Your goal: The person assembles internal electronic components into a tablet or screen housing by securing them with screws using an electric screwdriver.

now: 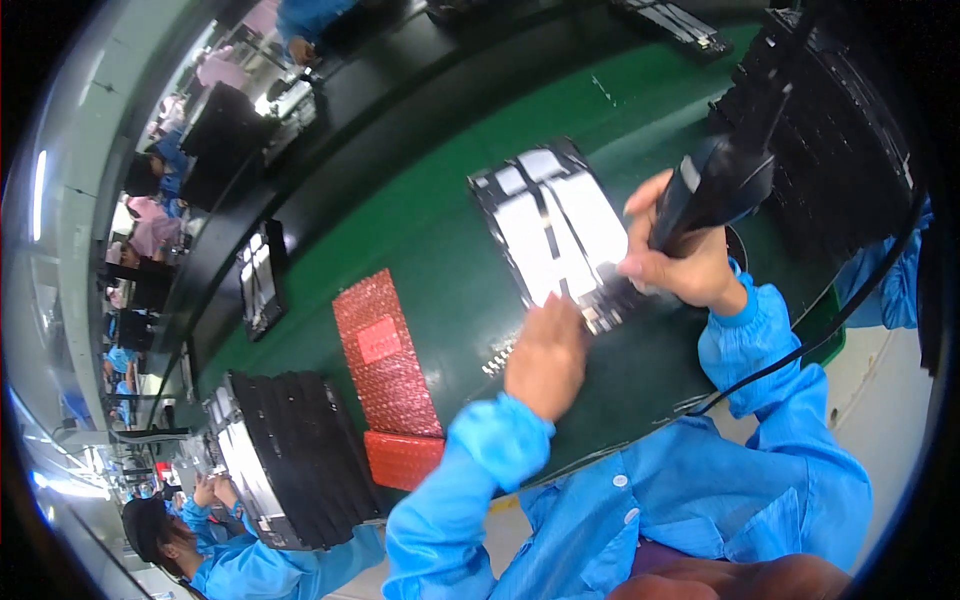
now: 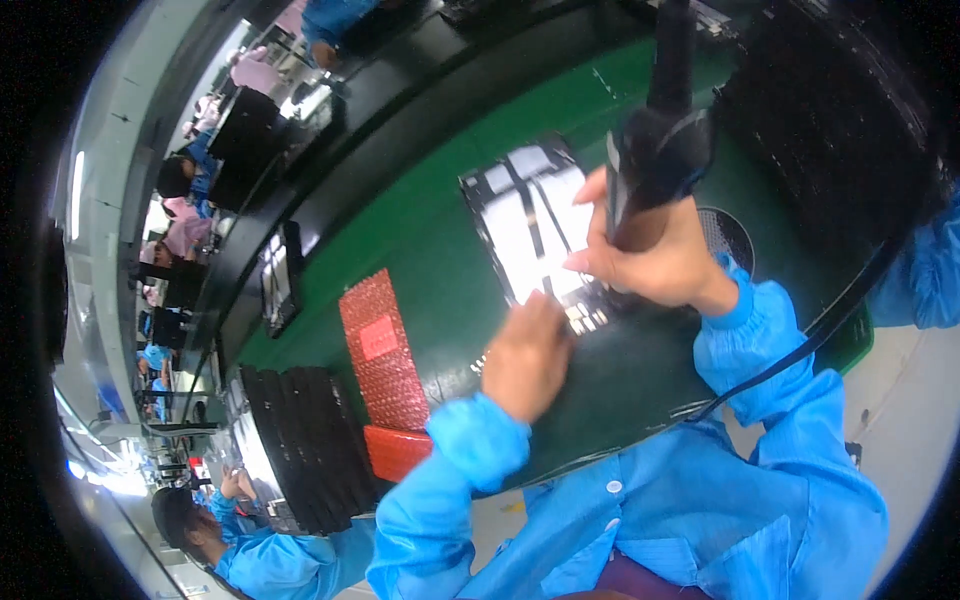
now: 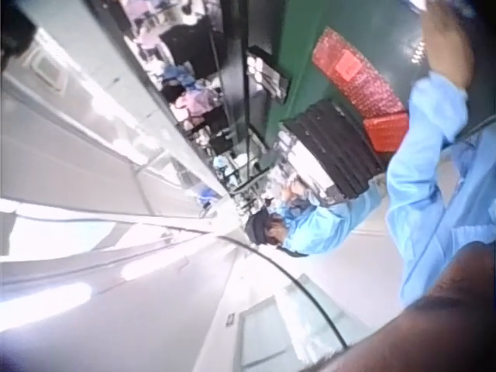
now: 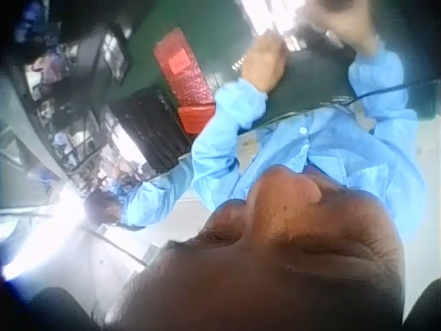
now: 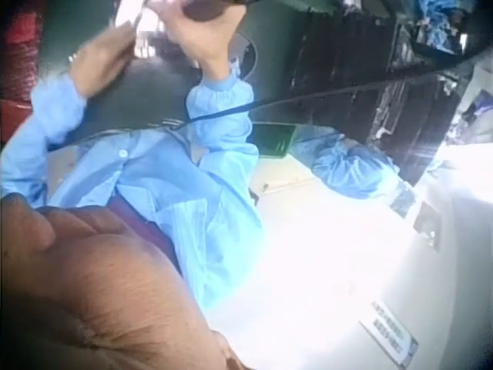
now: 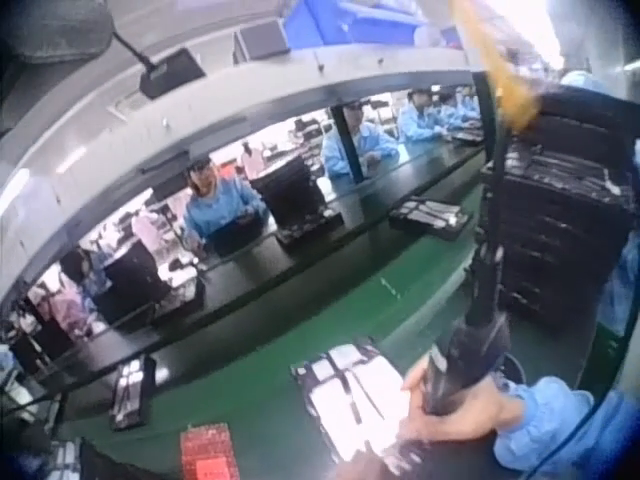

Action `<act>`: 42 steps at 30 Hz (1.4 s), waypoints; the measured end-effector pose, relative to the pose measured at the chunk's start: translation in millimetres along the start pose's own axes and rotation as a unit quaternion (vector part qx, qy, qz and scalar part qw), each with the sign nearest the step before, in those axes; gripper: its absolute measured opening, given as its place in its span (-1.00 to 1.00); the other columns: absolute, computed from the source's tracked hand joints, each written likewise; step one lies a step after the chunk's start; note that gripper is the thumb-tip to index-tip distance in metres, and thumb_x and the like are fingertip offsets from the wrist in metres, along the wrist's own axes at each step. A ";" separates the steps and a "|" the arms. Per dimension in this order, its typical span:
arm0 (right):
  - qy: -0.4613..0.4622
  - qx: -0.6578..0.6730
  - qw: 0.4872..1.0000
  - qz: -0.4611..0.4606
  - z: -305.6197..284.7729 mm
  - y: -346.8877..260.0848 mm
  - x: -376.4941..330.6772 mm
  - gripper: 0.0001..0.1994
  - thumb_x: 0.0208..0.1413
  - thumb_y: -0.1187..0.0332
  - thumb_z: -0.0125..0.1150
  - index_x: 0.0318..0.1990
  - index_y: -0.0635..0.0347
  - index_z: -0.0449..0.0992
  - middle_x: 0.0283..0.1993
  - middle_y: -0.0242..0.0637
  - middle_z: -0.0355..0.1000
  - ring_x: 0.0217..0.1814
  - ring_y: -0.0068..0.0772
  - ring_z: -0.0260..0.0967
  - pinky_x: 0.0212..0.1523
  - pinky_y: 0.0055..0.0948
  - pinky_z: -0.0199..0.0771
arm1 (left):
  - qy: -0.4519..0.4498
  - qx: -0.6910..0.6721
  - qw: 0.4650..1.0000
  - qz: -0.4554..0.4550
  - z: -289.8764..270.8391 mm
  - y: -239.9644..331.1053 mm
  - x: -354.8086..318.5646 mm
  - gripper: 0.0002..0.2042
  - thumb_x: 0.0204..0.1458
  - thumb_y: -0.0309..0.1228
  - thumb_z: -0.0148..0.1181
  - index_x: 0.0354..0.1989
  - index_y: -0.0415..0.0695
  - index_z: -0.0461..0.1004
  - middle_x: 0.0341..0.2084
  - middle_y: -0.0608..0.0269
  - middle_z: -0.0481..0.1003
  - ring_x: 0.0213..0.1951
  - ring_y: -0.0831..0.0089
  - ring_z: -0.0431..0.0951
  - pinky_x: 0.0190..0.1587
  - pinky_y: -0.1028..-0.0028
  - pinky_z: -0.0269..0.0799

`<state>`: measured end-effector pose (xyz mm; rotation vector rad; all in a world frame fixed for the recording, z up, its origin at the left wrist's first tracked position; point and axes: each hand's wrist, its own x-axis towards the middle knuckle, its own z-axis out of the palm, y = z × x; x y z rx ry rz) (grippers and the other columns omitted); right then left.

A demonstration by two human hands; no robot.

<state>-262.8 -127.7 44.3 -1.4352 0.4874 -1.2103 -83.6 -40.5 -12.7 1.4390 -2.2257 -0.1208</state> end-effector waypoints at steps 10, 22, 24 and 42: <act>0.017 0.036 0.997 0.060 14.3 25.9 -20.5 -0.56 -0.19 0.68 0.28 -0.12 0.21 0.28 -0.58 -0.39 0.33 -0.62 -0.64 0.25 -0.63 -0.64 0.21 | -0.003 0.215 0.939 -0.269 -17.4 -137.5 96.2 -0.66 -0.04 -0.24 0.10 -0.22 -0.29 0.42 -0.18 -0.05 0.39 -0.07 0.07 0.37 -0.08 0.18 0.35; 0.040 -0.059 0.996 0.054 -9.5 32.0 -25.6 -0.55 -0.11 0.54 0.19 0.01 0.20 0.27 -0.23 -0.23 0.37 -0.27 -0.46 0.37 -0.17 -0.56 0.40 | 0.183 0.242 0.872 -0.383 -261.1 -74.1 -121.6 -0.79 -0.17 -0.38 0.28 -0.39 -0.25 0.51 -0.45 0.03 0.52 -0.38 0.14 0.52 -0.33 0.33 0.41; 0.026 -0.071 0.996 0.048 -5.8 33.9 -25.7 -0.55 -0.11 0.53 0.19 0.00 0.20 0.27 -0.27 -0.24 0.37 -0.30 -0.48 0.37 -0.19 -0.57 0.40 | 0.161 0.260 0.821 -0.482 -314.1 -98.5 -188.3 -0.67 -0.21 -0.25 0.35 -0.42 -0.30 0.48 -0.59 0.14 0.47 -0.52 0.40 0.43 -0.47 0.44 0.30; 0.029 -0.086 0.995 0.050 -5.4 48.4 -22.7 -0.53 -0.06 0.53 0.11 0.07 0.24 0.20 -0.38 -0.31 0.28 -0.39 -0.57 0.27 -0.34 -0.62 0.32 | 0.130 -0.192 0.666 -0.709 -350.4 -141.0 -243.9 -0.66 -0.15 -0.22 0.35 -0.40 -0.29 0.50 -0.52 0.27 0.45 -0.51 0.45 0.43 -0.49 0.47 0.35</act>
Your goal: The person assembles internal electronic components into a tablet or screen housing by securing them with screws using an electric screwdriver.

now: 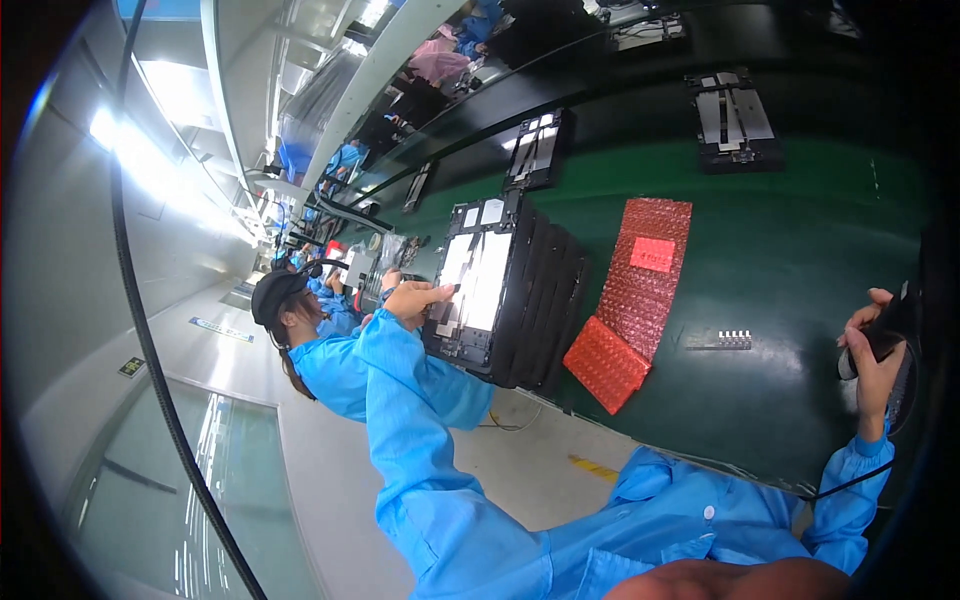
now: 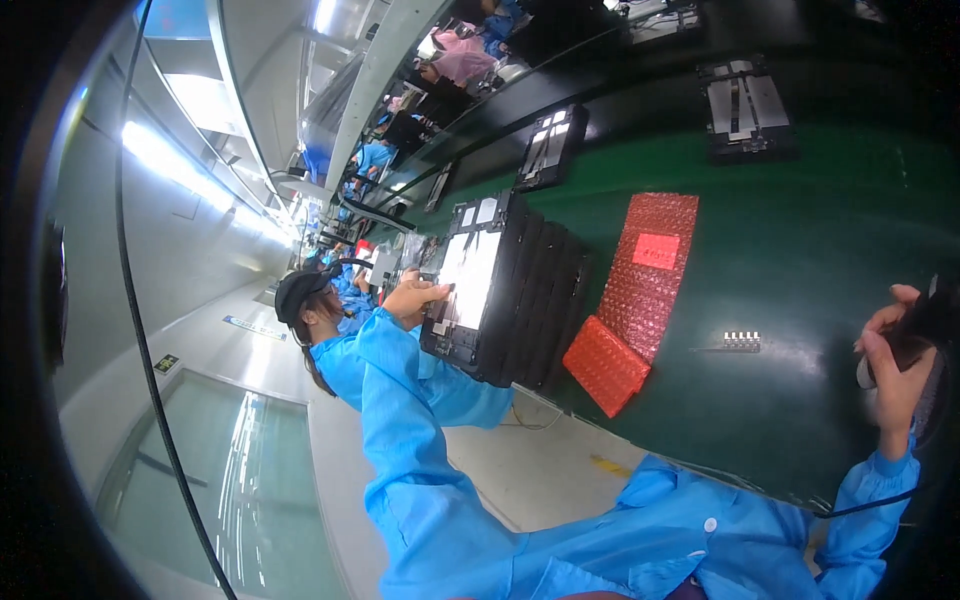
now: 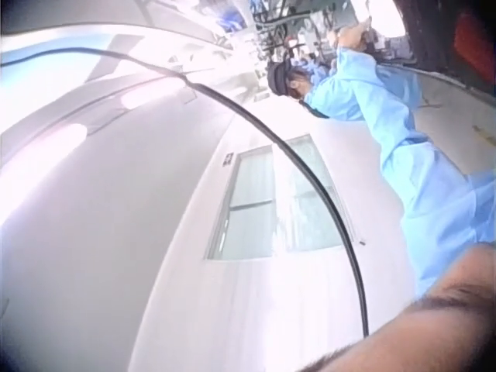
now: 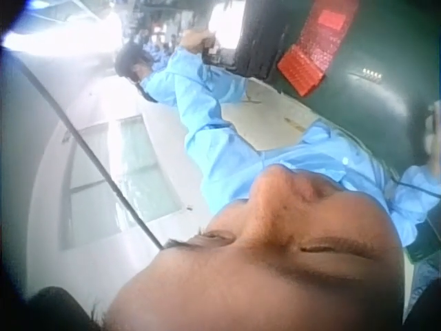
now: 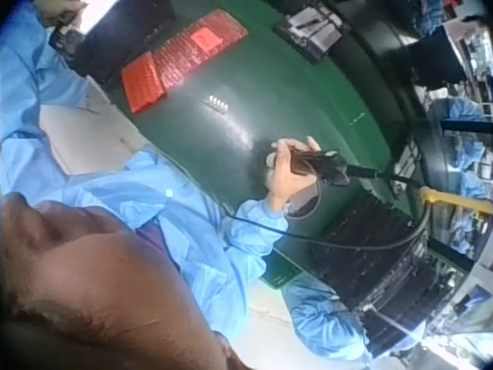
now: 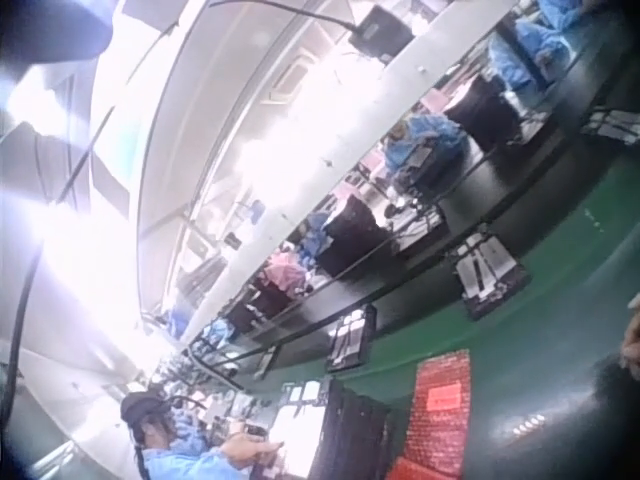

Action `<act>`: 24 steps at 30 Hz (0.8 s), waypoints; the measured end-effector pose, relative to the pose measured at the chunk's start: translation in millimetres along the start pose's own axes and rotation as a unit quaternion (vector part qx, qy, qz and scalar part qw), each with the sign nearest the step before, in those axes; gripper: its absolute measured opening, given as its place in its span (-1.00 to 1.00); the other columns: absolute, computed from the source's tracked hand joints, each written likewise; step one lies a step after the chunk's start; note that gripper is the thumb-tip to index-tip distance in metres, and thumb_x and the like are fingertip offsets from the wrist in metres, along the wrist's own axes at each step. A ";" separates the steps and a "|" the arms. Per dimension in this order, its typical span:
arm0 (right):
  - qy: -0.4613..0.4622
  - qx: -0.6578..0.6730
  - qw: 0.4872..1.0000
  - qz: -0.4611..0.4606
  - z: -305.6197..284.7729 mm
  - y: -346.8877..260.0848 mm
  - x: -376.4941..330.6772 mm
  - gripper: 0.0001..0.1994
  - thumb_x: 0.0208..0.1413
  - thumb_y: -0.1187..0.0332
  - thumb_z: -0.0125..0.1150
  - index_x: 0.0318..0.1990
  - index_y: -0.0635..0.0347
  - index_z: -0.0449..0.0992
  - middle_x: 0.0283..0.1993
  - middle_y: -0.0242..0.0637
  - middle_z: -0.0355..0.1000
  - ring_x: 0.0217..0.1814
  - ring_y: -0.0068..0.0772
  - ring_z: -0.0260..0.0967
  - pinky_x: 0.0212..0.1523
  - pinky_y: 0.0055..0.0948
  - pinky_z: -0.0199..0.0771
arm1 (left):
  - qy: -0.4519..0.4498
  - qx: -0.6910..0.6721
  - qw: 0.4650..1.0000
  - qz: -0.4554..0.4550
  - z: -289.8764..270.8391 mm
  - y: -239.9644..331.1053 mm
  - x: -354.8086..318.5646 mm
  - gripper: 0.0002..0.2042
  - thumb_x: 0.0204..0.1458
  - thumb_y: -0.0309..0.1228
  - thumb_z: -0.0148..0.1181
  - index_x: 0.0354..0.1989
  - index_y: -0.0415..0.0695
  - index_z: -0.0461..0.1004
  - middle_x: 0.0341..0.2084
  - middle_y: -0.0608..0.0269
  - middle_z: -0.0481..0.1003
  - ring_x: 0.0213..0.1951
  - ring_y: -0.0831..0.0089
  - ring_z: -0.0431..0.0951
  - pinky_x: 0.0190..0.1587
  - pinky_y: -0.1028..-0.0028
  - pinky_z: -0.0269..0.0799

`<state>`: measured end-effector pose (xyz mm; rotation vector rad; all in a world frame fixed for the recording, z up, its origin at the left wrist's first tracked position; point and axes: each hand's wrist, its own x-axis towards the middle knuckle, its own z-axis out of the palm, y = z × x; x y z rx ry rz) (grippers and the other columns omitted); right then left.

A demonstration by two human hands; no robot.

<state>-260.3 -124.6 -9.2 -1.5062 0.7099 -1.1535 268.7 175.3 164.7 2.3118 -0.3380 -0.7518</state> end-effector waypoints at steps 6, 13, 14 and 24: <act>0.069 0.074 0.993 -0.062 18.9 -21.4 -5.6 -0.49 -0.10 0.56 0.17 0.09 0.19 0.22 -0.35 -0.32 0.35 -0.39 -0.58 0.33 -0.34 -0.62 0.36 | 0.004 0.132 0.989 0.065 -39.0 -1.7 31.4 -0.65 -0.23 -0.33 0.38 -0.44 -0.31 0.37 -0.47 0.23 0.34 -0.44 0.43 0.40 -0.42 0.42 0.36; 0.047 0.113 0.992 -0.035 15.4 -31.7 -15.2 -0.48 -0.18 0.56 0.33 0.00 0.25 0.29 -0.52 -0.45 0.29 -0.53 -0.71 0.20 -0.51 -0.69 0.17 | -0.101 -0.028 0.960 0.260 30.7 75.5 -85.7 -0.64 -0.10 -0.46 0.21 -0.12 -0.35 0.36 -0.31 0.14 0.51 -0.33 0.46 0.53 -0.22 0.51 0.43; 0.067 0.102 0.992 -0.027 11.7 -37.0 -19.6 -0.48 -0.18 0.56 0.33 0.00 0.25 0.29 -0.52 -0.45 0.29 -0.53 -0.71 0.20 -0.51 -0.69 0.17 | -0.135 -0.054 0.953 0.267 53.6 87.0 -84.9 -0.65 -0.10 -0.46 0.20 -0.12 -0.34 0.36 -0.30 0.16 0.51 -0.33 0.48 0.52 -0.21 0.53 0.42; 0.200 -0.054 0.969 -0.131 -69.4 -66.5 28.5 -0.71 -0.13 0.46 0.35 -0.25 0.25 0.39 -0.67 -0.41 0.32 -0.69 -0.62 0.29 -0.64 -0.62 0.28 | -0.332 -0.218 0.896 0.200 350.8 66.8 -112.7 -0.62 -0.04 -0.50 0.18 -0.03 -0.33 0.31 -0.17 0.16 0.44 -0.15 0.47 0.42 -0.02 0.52 0.26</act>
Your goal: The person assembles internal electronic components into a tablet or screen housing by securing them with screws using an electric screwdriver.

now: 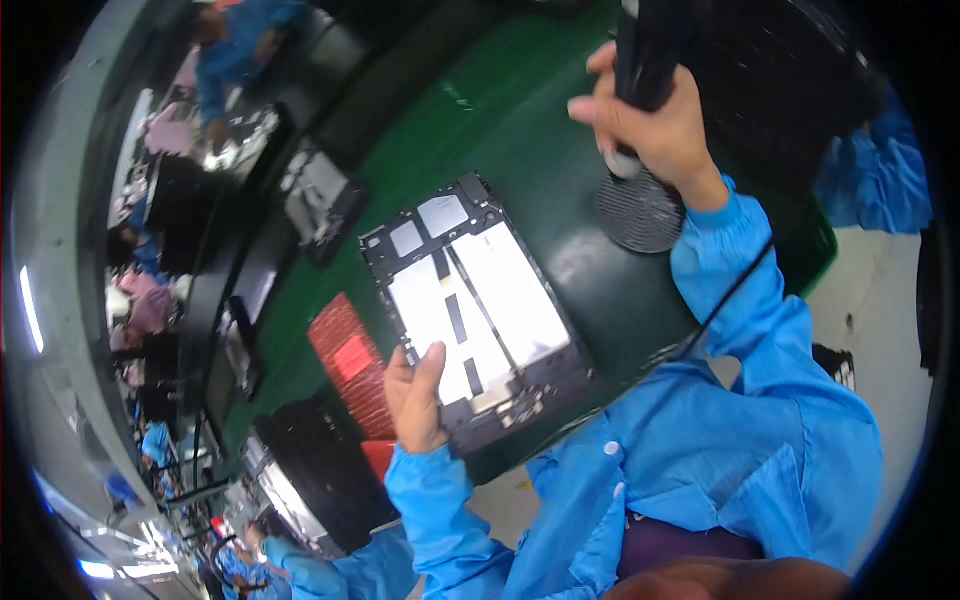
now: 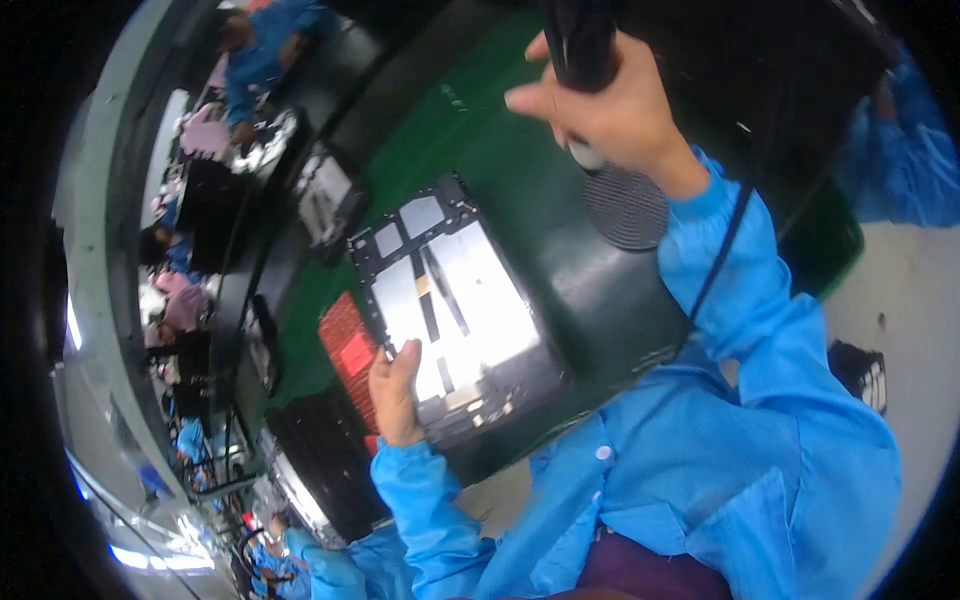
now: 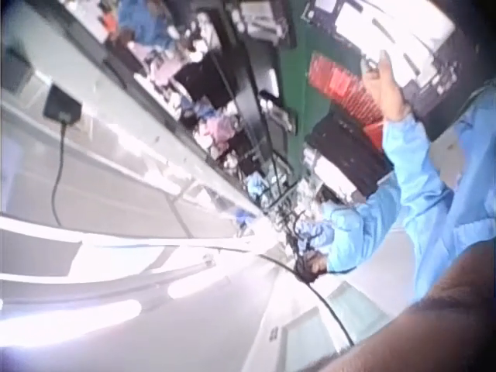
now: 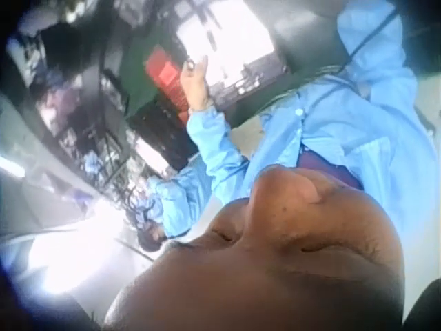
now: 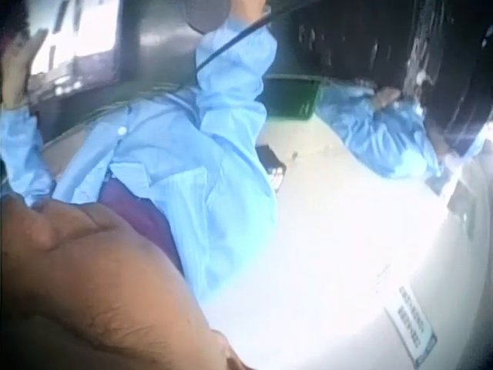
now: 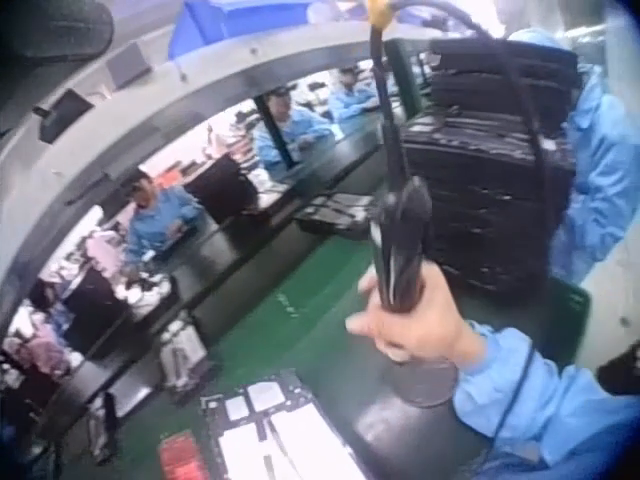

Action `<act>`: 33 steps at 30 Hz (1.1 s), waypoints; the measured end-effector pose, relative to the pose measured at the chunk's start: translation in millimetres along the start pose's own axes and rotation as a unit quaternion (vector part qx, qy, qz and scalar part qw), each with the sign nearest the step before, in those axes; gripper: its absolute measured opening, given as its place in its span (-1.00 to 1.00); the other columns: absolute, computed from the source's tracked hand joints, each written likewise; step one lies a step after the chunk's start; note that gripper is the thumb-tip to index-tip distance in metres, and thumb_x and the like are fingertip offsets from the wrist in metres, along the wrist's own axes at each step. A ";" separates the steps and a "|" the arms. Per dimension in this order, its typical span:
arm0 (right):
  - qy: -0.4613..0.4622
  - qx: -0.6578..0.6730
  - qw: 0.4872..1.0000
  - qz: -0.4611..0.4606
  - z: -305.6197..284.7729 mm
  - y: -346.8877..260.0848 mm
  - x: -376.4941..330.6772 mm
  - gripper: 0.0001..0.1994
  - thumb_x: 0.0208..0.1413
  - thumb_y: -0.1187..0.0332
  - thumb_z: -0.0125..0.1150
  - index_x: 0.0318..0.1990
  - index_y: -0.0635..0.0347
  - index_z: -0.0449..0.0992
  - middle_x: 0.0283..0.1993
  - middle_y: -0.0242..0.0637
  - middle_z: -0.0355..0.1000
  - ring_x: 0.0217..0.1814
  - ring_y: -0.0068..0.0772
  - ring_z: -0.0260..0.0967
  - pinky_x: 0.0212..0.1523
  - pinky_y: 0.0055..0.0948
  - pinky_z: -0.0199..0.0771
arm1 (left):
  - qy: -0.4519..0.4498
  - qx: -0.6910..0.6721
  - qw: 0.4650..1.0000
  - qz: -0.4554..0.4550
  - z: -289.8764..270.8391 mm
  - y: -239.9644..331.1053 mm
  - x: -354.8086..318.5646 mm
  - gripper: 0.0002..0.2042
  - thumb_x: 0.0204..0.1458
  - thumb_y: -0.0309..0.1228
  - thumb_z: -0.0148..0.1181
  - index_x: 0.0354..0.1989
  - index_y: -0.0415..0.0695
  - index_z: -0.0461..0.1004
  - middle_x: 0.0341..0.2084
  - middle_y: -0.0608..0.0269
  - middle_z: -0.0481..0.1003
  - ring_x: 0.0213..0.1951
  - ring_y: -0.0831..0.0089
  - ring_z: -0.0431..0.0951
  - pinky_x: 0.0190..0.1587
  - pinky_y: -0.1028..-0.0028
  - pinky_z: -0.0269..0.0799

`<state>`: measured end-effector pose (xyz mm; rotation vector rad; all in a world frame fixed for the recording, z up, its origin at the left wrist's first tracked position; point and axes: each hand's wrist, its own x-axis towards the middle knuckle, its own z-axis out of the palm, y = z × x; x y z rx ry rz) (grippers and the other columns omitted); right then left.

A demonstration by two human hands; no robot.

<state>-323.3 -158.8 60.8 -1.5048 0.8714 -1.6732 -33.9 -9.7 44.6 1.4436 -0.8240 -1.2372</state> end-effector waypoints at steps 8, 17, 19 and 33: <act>-0.003 0.043 0.999 0.021 -23.3 19.9 -0.8 -0.73 -0.15 0.48 0.35 -0.30 0.28 0.38 -0.63 -0.38 0.36 -0.69 -0.60 0.31 -0.61 -0.62 0.32 | -0.003 -0.063 0.997 -0.033 65.2 -50.1 -8.9 -0.59 -0.01 -0.48 0.17 0.01 -0.30 0.22 -0.13 0.13 0.39 -0.12 0.44 0.40 0.00 0.50 0.25; -0.036 0.024 0.999 0.025 -24.3 35.1 -2.9 -0.71 -0.17 0.49 0.36 -0.30 0.25 0.37 -0.65 -0.37 0.35 -0.69 -0.61 0.31 -0.64 -0.62 0.28 | -0.133 -0.203 0.966 -0.093 46.6 -60.3 -10.3 -0.72 0.13 -0.41 -0.03 -0.03 -0.29 0.30 -0.09 0.13 0.41 -0.04 0.38 0.40 0.06 0.35 0.28; -0.037 0.010 0.999 0.029 -24.0 35.9 -1.3 -0.71 -0.18 0.49 0.37 -0.30 0.26 0.36 -0.65 -0.37 0.35 -0.69 -0.60 0.31 -0.64 -0.61 0.28 | -0.104 -0.166 0.978 -0.078 54.7 -55.9 -9.3 -0.69 0.16 -0.36 -0.05 -0.01 -0.32 0.26 -0.26 0.22 0.46 -0.30 0.50 0.49 -0.26 0.53 0.45; -0.039 0.012 0.998 0.058 -13.2 40.5 -6.2 -0.69 -0.21 0.51 0.38 -0.28 0.23 0.37 -0.60 -0.34 0.37 -0.67 -0.57 0.33 -0.64 -0.60 0.31 | -0.028 0.048 0.996 -0.063 42.0 -58.0 -11.4 -0.67 0.07 -0.42 0.09 -0.05 -0.39 0.33 -0.39 0.21 0.51 -0.43 0.57 0.50 -0.43 0.64 0.42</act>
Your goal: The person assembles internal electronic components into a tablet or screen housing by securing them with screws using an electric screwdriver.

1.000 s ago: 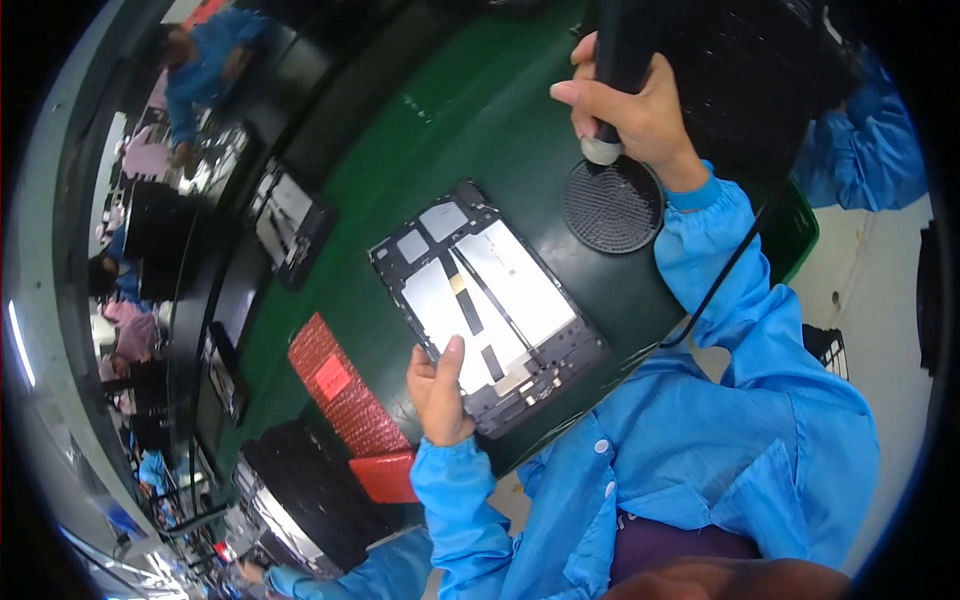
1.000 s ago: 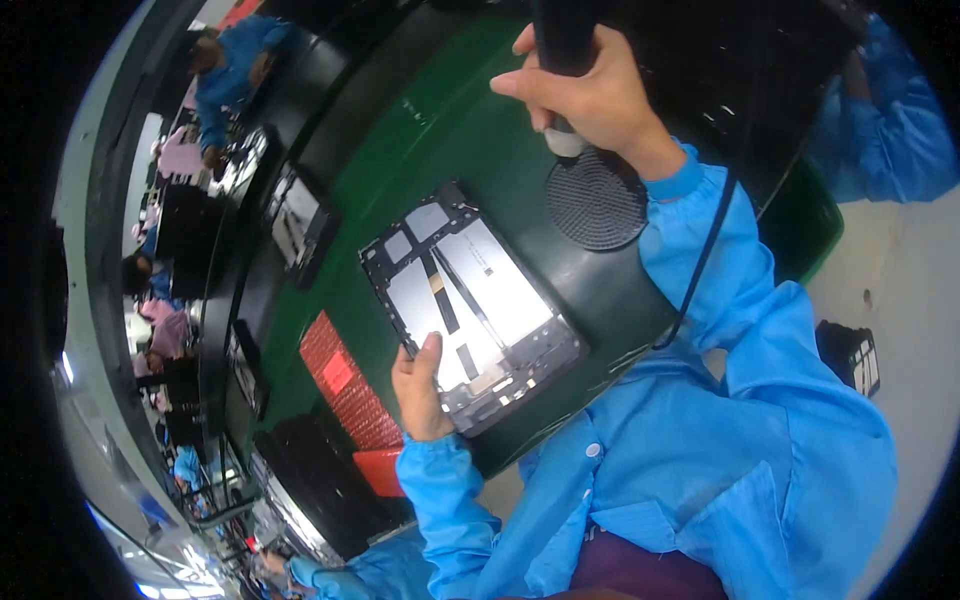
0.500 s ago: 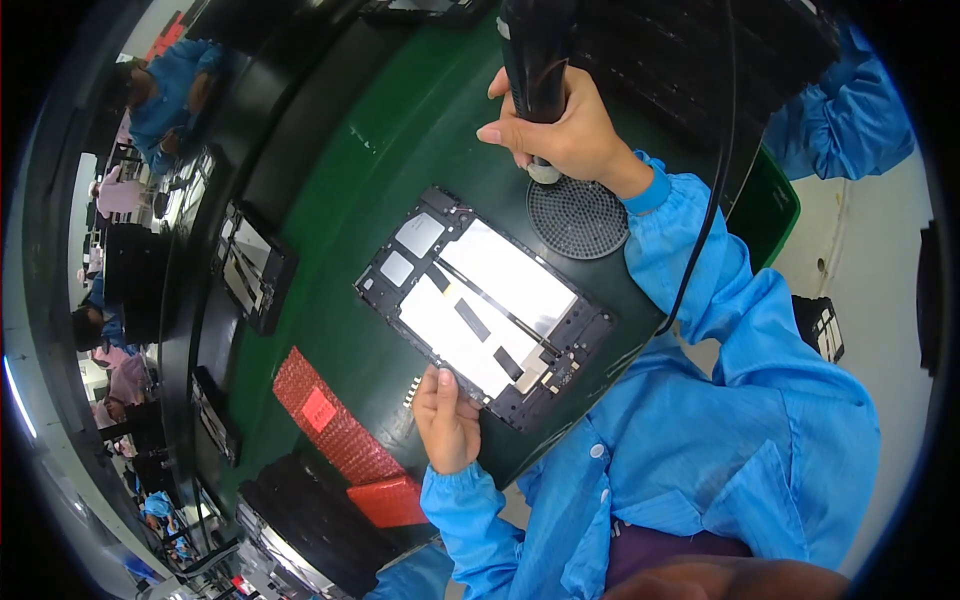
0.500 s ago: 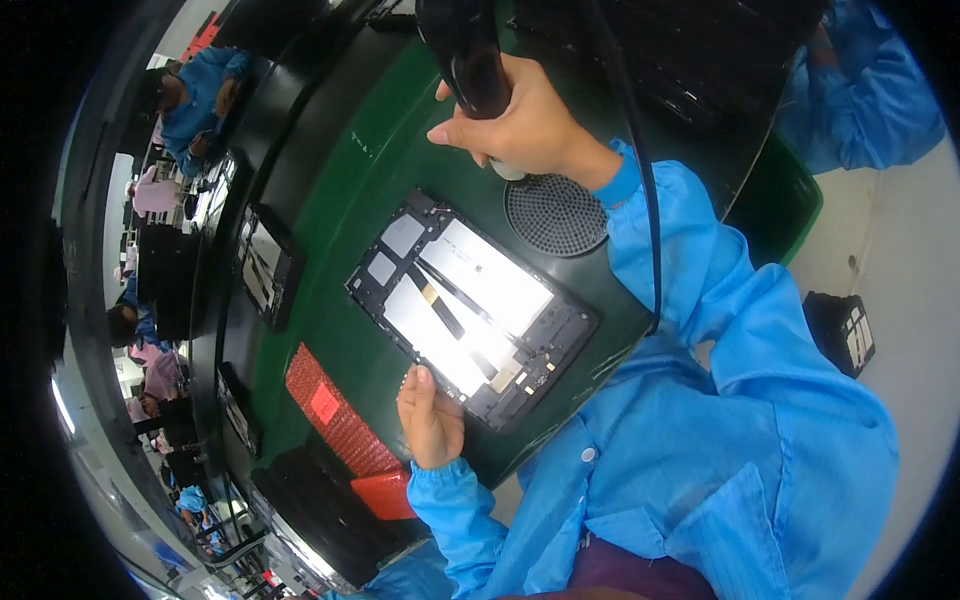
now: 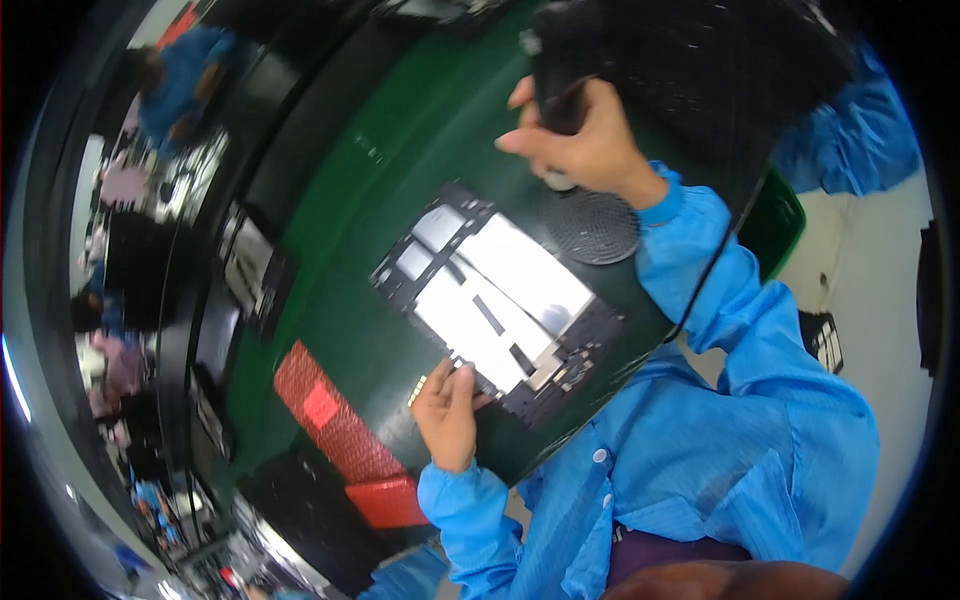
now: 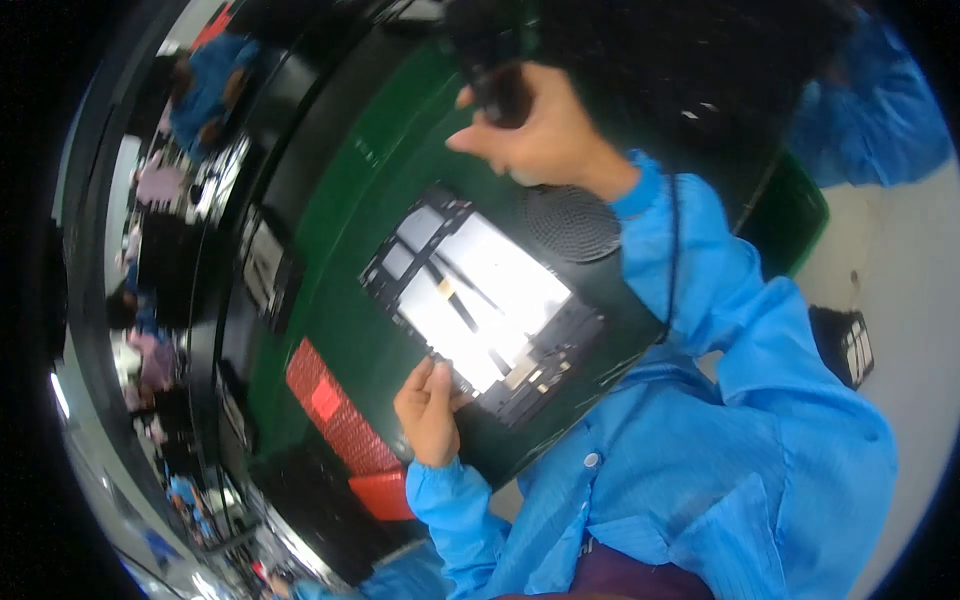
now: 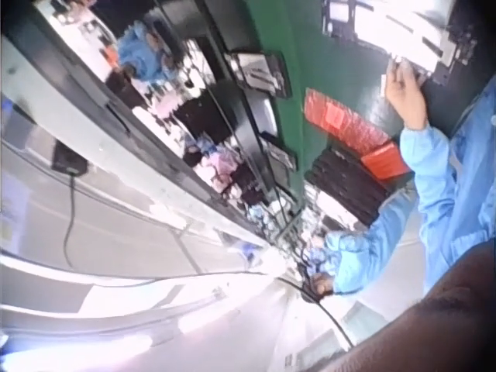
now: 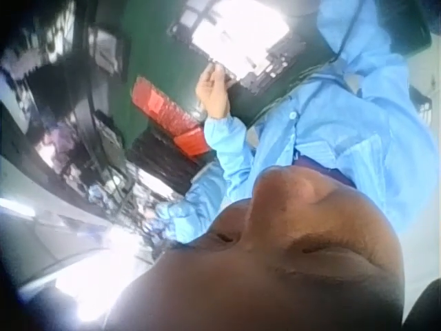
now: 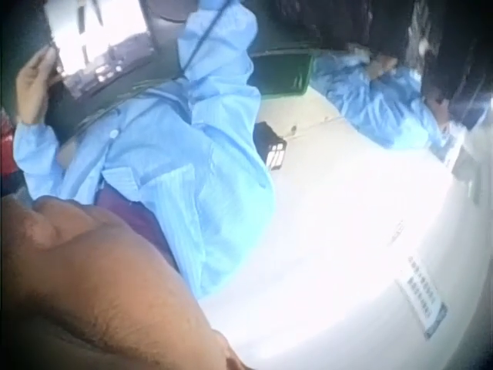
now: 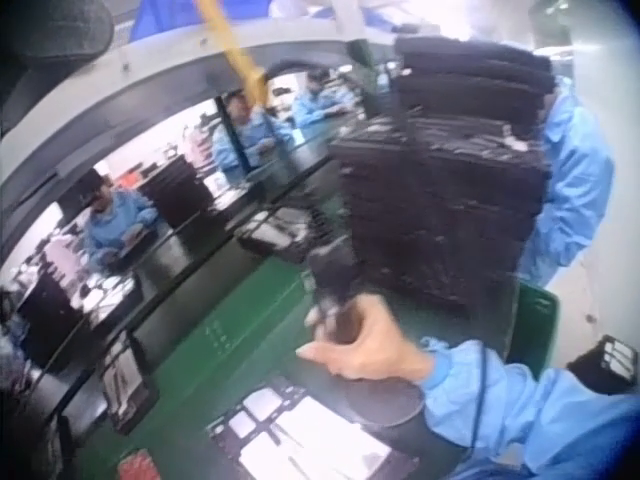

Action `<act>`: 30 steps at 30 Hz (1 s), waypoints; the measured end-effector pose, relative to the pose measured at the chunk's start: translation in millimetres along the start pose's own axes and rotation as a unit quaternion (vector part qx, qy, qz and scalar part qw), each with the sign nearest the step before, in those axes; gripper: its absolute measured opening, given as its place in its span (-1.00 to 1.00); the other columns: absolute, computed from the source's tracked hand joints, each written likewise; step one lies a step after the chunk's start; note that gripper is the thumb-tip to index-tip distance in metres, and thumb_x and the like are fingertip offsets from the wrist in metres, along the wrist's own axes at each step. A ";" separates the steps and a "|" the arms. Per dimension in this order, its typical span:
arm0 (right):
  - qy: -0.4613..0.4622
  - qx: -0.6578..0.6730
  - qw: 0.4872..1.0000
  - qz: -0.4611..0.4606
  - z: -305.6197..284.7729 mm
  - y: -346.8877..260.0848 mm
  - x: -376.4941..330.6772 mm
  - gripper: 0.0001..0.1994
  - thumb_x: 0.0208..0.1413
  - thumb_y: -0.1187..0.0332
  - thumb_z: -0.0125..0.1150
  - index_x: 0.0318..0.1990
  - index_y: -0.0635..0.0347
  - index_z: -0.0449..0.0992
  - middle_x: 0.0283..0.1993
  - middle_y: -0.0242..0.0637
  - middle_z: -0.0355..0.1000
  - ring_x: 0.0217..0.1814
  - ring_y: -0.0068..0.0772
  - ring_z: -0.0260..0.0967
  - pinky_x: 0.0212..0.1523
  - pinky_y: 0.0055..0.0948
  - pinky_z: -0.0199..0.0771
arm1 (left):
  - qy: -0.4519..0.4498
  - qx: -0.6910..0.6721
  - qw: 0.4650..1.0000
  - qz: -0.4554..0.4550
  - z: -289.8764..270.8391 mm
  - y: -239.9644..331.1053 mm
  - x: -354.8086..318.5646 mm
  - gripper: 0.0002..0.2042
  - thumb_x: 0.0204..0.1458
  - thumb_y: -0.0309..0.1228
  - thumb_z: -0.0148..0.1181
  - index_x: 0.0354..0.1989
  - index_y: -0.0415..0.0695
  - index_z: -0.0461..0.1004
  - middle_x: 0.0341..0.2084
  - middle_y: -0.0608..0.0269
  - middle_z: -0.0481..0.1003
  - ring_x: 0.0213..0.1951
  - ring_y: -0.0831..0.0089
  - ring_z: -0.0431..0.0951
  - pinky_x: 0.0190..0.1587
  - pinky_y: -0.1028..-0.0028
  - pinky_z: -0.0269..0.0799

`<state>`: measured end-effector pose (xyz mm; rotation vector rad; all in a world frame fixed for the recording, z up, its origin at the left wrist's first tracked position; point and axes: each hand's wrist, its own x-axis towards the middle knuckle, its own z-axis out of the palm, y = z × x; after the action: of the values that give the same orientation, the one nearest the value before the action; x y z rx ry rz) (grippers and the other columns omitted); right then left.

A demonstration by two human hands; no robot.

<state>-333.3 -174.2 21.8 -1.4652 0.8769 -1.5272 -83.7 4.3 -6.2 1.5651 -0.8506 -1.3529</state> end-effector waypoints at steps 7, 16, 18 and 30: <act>0.093 0.005 0.995 -0.033 -0.7 -38.8 -8.0 -0.67 -0.19 0.63 0.30 -0.26 0.31 0.30 -0.65 -0.33 0.34 -0.70 -0.62 0.29 -0.70 -0.65 0.23 | 0.150 0.302 0.927 0.161 -54.9 8.7 -14.4 -0.88 -0.11 -0.54 0.24 -0.36 -0.28 0.54 -0.53 0.11 0.52 -0.52 0.51 0.50 -0.46 0.58 0.39; -0.035 -0.007 0.988 -0.147 -5.8 -17.4 -9.8 -0.70 -0.02 0.56 0.16 -0.09 0.27 0.33 -0.54 -0.33 0.30 -0.61 -0.55 0.27 -0.55 -0.52 0.29 | 0.137 0.437 0.871 0.177 -66.7 8.4 -1.6 -0.69 -0.31 -0.54 0.36 -0.31 -0.29 0.49 -0.45 0.12 0.42 -0.54 0.42 0.37 -0.43 0.50 0.34; -0.041 -0.009 0.986 -0.159 -6.4 -19.0 -10.9 -0.70 -0.02 0.57 0.16 -0.09 0.27 0.32 -0.55 -0.33 0.30 -0.62 -0.55 0.27 -0.56 -0.52 0.28 | 0.103 0.460 0.863 0.181 -71.9 10.9 0.8 -0.68 -0.30 -0.51 0.37 -0.31 -0.29 0.49 -0.46 0.12 0.43 -0.54 0.40 0.40 -0.44 0.47 0.35; -0.004 -0.028 0.995 -0.098 -11.4 -34.1 -15.3 -0.70 -0.09 0.44 0.27 -0.16 0.13 0.37 -0.59 -0.38 0.31 -0.61 -0.55 0.31 -0.55 -0.62 0.35 | -0.001 0.393 0.915 0.087 -88.5 29.8 34.4 -0.85 -0.28 -0.52 0.37 -0.63 -0.27 0.49 -0.60 0.19 0.47 -0.56 0.51 0.47 -0.51 0.51 0.33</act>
<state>-348.2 -146.8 45.3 -1.6370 0.7958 -1.6482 10.7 -22.5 10.4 2.0056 -1.6285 -0.9114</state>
